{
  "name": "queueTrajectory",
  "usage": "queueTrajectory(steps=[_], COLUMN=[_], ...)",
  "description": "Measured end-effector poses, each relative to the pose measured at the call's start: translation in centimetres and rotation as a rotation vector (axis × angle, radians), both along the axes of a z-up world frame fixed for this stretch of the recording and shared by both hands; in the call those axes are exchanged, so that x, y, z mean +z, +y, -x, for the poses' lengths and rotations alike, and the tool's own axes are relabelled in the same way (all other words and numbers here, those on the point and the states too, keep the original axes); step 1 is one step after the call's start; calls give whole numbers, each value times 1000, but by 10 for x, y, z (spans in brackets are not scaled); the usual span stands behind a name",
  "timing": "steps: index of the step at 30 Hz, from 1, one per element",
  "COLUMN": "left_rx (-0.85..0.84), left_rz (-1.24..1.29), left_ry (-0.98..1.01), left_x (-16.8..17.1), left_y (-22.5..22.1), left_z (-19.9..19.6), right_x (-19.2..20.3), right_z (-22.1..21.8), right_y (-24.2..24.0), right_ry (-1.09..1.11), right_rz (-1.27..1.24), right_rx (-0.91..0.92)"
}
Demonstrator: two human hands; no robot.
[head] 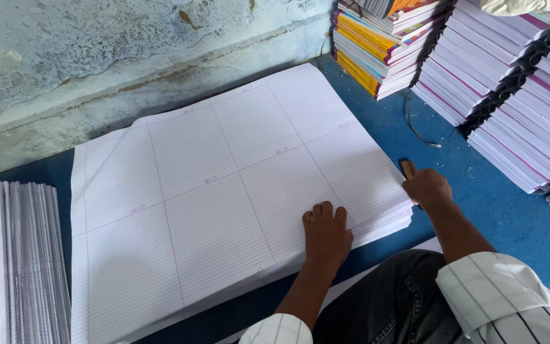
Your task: The person folds large sheets of lined paper in half and uses a wooden block to press the crease flat. They repeat this process for multiple sheets, stacking the folded papers to the left.
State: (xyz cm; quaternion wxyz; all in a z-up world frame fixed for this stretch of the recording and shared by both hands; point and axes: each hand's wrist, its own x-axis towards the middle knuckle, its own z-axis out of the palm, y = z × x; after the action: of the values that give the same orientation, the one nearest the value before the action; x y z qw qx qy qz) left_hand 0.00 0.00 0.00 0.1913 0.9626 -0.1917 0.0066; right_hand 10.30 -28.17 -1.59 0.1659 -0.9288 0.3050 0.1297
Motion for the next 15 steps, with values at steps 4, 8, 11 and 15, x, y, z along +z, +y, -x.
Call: queueTrajectory(steps=[4,8,11,15], left_rx=[8,6,5,2], left_rz=[35,61,61,73], left_ry=[-68,-92,-72,-94], left_x=[-1,-2,-1,-1], left_y=[1,2,4,4], left_z=[1,1,1,1], right_x=[3,4,6,8], right_z=[2,3,4,7], right_y=[4,5,8,8], right_ry=[-6,-20,-20,-29], right_rz=[-11,8,-5,-27], right_rx=[-25,-7,-24,-42])
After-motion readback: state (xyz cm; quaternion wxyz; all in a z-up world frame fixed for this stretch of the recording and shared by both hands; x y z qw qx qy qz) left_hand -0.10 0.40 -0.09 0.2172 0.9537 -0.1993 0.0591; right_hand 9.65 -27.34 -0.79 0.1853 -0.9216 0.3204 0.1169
